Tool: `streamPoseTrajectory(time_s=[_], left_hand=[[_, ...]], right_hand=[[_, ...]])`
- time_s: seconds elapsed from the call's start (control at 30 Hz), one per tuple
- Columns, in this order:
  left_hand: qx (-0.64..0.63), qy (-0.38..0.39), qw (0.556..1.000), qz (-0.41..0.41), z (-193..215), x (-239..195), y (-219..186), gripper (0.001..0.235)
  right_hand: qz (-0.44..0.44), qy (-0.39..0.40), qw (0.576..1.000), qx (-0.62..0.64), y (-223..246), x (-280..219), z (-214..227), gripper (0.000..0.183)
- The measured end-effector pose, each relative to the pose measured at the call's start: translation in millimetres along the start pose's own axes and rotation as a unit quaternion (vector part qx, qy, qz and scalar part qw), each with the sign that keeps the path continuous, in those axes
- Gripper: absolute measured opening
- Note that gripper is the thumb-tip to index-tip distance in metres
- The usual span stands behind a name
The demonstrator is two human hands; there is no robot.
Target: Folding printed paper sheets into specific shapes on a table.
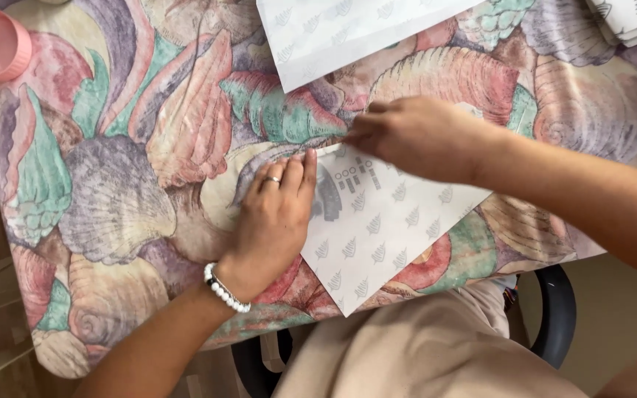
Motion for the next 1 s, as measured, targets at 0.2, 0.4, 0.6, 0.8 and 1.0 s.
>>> streamPoseTrajectory(time_s=[0.2,0.4,0.6,0.8,1.0], left_hand=[[0.010,0.037,0.998,0.044,-5,0,-5,0.056],[-0.023,0.007,0.998,0.059,-2,2,-7,0.054],[0.015,0.042,0.998,0.053,-1,5,-7,0.060],[0.026,0.032,0.998,0.050,2,9,-6,0.069],[0.041,0.029,0.997,0.057,5,7,-8,0.064]], right_hand=[[-0.126,0.070,0.988,-0.049,-35,-39,14,0.045],[-0.050,-0.019,0.992,-0.113,-42,-53,12,0.032],[-0.086,0.009,0.995,-0.043,-46,-51,16,0.049],[-0.119,0.049,0.990,-0.057,-50,-62,12,0.061],[-0.065,0.055,0.978,-0.188,-49,-77,2,0.055]])
Point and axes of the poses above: each hand's wrist, its own x-axis towards the middle knuckle, its own z-axis out of the back of the hand, y = z × x, the point moved 3 cm from there along x, towards the middle knuckle
